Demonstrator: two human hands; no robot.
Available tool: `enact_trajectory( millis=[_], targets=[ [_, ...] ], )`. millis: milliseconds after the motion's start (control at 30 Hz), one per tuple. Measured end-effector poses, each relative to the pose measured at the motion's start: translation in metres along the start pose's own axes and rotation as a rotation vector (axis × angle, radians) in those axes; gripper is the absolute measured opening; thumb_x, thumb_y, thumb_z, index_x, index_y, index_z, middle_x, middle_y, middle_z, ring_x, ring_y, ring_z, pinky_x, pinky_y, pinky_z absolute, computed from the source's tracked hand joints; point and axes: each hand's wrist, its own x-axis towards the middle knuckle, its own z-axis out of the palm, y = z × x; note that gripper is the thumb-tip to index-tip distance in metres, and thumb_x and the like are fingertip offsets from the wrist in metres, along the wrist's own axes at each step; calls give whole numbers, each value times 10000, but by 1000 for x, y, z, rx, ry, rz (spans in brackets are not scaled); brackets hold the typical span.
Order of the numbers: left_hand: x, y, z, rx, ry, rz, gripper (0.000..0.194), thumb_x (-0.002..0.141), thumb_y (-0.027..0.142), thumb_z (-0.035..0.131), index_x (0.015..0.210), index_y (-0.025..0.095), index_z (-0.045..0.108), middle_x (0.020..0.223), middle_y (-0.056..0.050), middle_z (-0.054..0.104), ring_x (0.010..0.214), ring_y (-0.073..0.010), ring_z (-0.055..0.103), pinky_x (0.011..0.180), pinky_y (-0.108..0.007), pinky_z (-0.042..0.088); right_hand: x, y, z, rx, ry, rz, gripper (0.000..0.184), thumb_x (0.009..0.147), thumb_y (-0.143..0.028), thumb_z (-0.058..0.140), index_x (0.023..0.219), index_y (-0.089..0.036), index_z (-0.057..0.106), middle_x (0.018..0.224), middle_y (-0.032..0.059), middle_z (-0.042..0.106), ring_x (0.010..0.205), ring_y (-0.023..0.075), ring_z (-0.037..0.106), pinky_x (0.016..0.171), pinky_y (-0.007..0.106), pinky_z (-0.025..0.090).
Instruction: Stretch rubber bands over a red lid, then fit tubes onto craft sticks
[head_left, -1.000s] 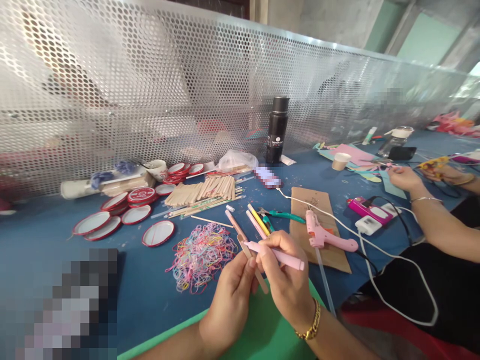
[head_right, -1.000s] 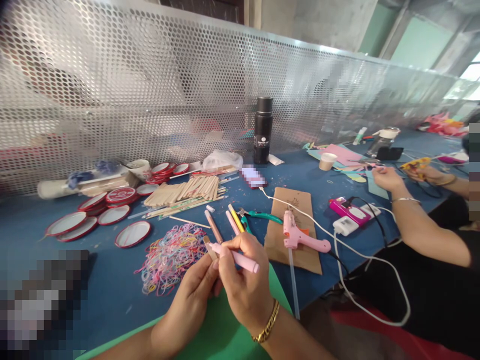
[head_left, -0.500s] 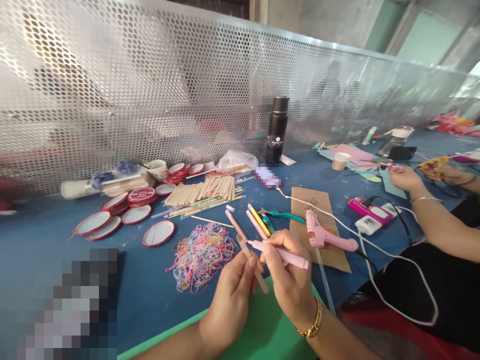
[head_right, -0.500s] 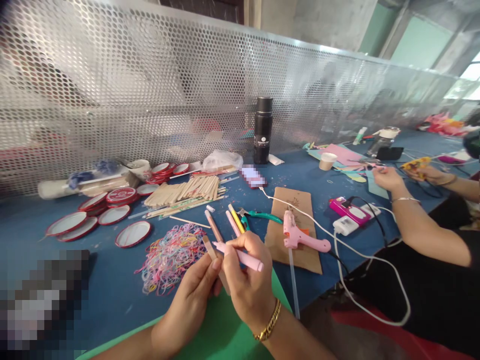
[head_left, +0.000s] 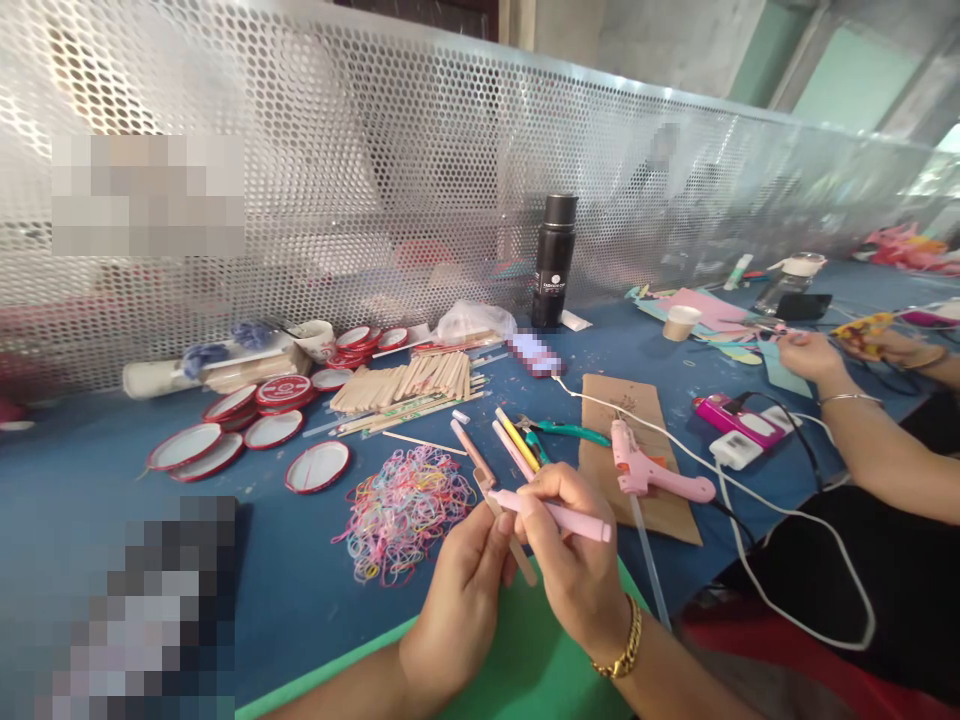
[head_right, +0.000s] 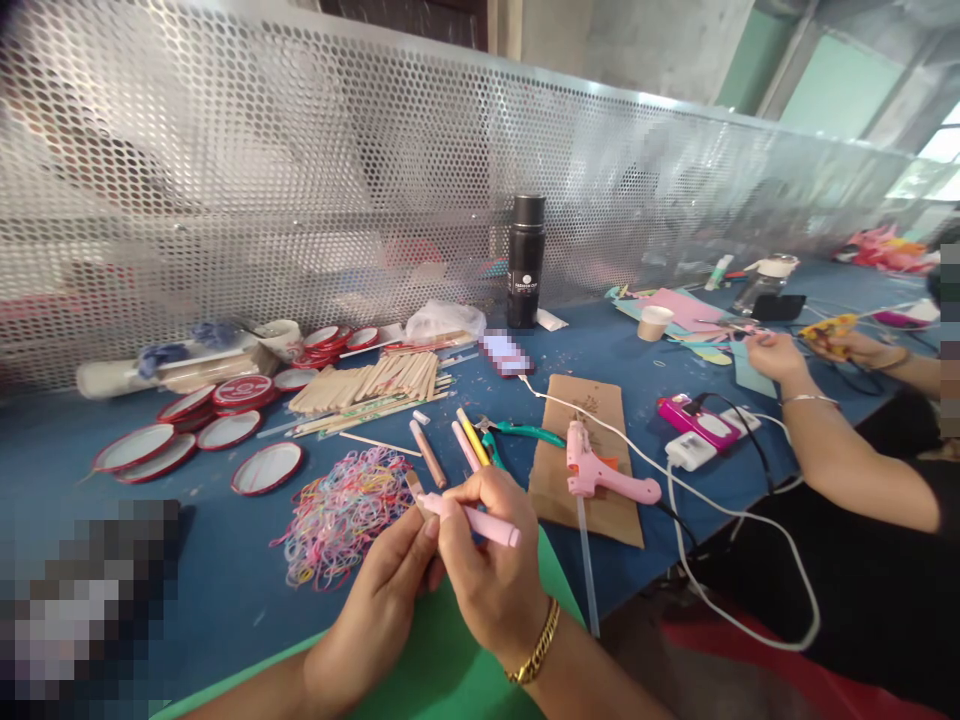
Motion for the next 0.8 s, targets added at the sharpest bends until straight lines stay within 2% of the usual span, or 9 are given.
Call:
enact_trajectory(
  millis=[133, 333, 500, 667, 800],
  targets=[
    [0, -1, 0, 0, 7, -12, 483, 978, 615, 472, 729, 205, 525, 616, 47, 426, 563, -133, 356, 529, -251, 307, 0, 1, 0, -3, 41, 23, 230, 972, -256, 525, 749, -213, 561, 699, 7, 600, 681, 173, 585, 652, 299, 448],
    [0, 2, 1, 8, 18, -1, 493, 970, 625, 481, 707, 210, 509, 624, 43, 431, 571, -134, 360, 533, -252, 311, 0, -2, 1, 14, -8, 1, 217, 956, -232, 534, 742, -214, 565, 696, -2, 596, 667, 164, 576, 647, 291, 446],
    [0, 3, 1, 10, 10, -7, 491, 968, 628, 480, 714, 210, 519, 607, 45, 432, 559, -135, 361, 525, -254, 304, -1, 0, 0, -2, 32, 35, 235, 974, -259, 517, 748, -214, 563, 700, 7, 599, 676, 174, 585, 659, 305, 447],
    [0, 3, 1, 3, 15, -2, 492, 968, 628, 482, 710, 211, 510, 622, 44, 431, 567, -134, 355, 527, -252, 306, 0, 1, 0, 3, -9, 20, 231, 964, -241, 524, 738, -213, 562, 703, 6, 597, 687, 173, 583, 680, 309, 448],
    [0, 3, 1, -3, 15, -16, 490, 964, 629, 491, 715, 208, 521, 608, 47, 427, 558, -132, 353, 522, -251, 300, -1, 0, -1, 0, 32, 28, 240, 972, -252, 520, 739, -212, 556, 705, 10, 599, 685, 175, 583, 665, 309, 446]
  ],
)
